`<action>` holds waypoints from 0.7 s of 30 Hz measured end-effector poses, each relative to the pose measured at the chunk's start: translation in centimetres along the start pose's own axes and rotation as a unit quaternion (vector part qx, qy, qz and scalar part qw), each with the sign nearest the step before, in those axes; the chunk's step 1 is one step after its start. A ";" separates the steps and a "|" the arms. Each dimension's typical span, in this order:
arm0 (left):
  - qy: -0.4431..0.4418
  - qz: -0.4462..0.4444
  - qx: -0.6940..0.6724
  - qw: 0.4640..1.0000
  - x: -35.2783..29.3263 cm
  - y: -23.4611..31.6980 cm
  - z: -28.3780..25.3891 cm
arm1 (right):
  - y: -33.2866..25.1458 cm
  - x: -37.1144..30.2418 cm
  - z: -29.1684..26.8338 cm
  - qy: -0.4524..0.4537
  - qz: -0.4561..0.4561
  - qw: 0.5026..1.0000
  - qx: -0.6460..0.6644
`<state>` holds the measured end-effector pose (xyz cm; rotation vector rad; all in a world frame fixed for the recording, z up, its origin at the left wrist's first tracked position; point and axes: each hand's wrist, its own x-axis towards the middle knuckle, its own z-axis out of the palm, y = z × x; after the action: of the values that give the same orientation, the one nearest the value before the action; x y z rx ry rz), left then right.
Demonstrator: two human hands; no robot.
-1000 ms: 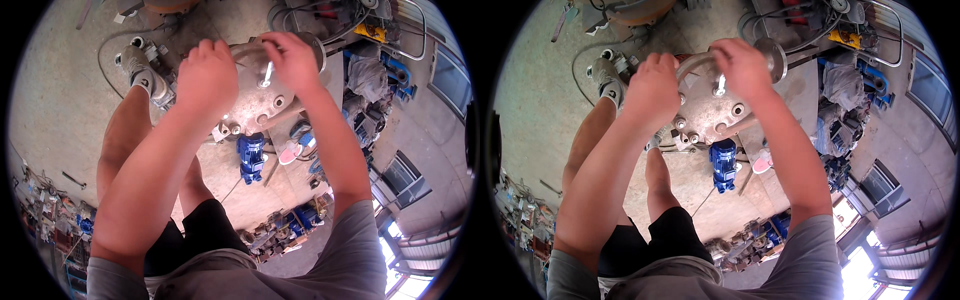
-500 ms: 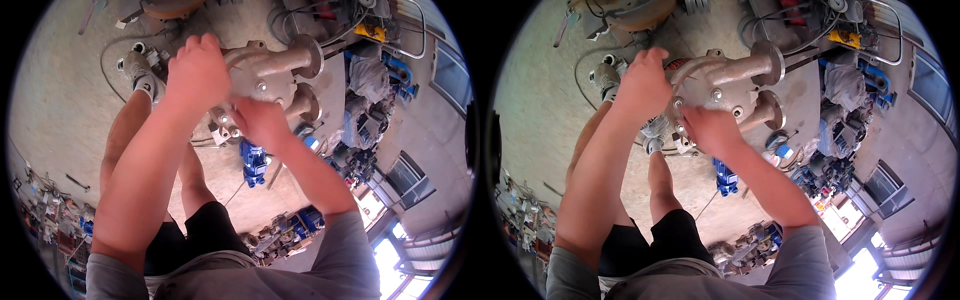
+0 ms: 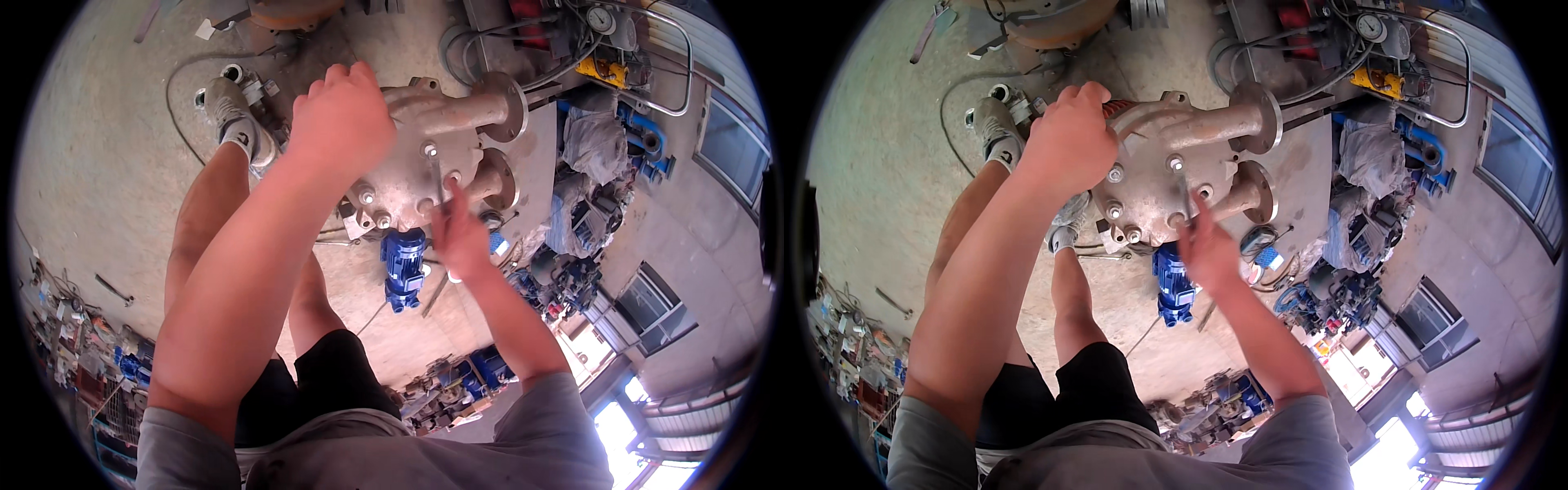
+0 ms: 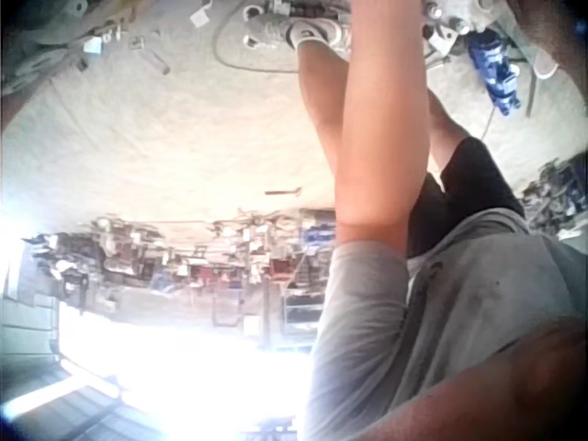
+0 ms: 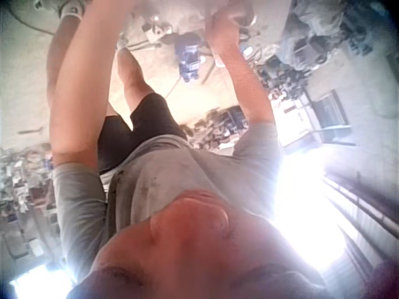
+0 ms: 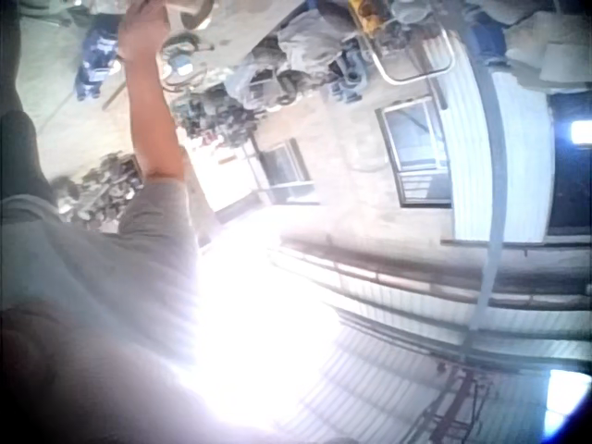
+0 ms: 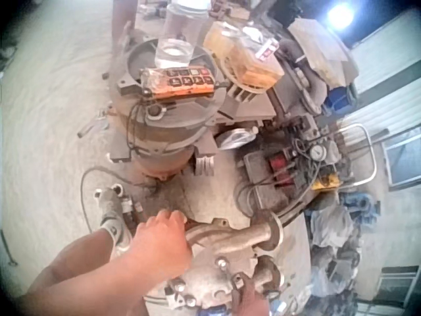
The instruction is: The person retrieves a white plastic spool from a shelf in a cluttered workshop. They remove a small white plastic ring from the spool and then proceed to a metal pump assembly on the floor. The person inserts the white ring into a bolt hole on the pump's flange.
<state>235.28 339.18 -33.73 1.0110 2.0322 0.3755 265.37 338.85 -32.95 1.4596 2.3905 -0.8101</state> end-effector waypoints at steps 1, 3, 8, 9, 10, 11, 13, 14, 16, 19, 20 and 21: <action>-0.003 0.003 0.001 1.000 0.0 0.0 0.1 | -1.5 -0.9 0.6 -0.011 -0.055 0.998 0.042; 0.026 0.023 0.013 0.999 -0.1 0.1 0.6 | -4.3 0.5 0.9 -0.027 -0.156 0.987 0.034; 0.039 0.012 0.027 0.999 0.5 -0.3 1.0 | -8.4 10.7 -1.1 -0.016 -0.177 0.983 -0.036; 0.030 0.002 0.023 0.999 0.2 0.1 0.8 | -8.6 12.8 -1.9 0.014 -0.164 0.986 -0.022; 0.022 -0.010 0.016 1.000 -0.1 0.2 0.8 | -8.2 14.7 -2.5 0.043 -0.152 0.987 -0.009; 0.006 -0.010 0.009 1.000 -0.2 0.2 0.9 | -7.1 16.1 -3.0 0.078 -0.152 0.985 -0.026; -0.026 -0.005 -0.002 1.000 -0.2 0.4 1.3 | -3.7 18.1 -3.7 0.148 -0.133 0.980 -0.016; -0.056 0.012 0.012 0.998 -0.2 0.4 1.6 | -1.2 18.0 -3.5 0.184 -0.111 0.977 0.009; -0.108 0.035 0.039 0.993 -0.4 -0.2 2.0 | 2.3 16.8 -3.4 0.183 -0.028 0.978 0.101; -0.177 0.049 0.056 0.981 -0.9 -0.8 2.1 | 4.5 11.5 -2.1 0.170 0.071 0.979 0.085; -0.203 0.050 0.057 0.976 -0.8 -0.8 1.6 | 5.0 9.6 -0.9 0.184 0.068 0.977 0.080; -0.229 0.051 0.059 0.970 -0.7 -0.7 0.8 | 5.6 7.9 0.5 0.203 0.071 0.973 0.086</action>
<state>235.82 338.15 -34.27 1.1565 1.6038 0.0620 266.47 346.41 -38.91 2.0100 2.5037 -0.7610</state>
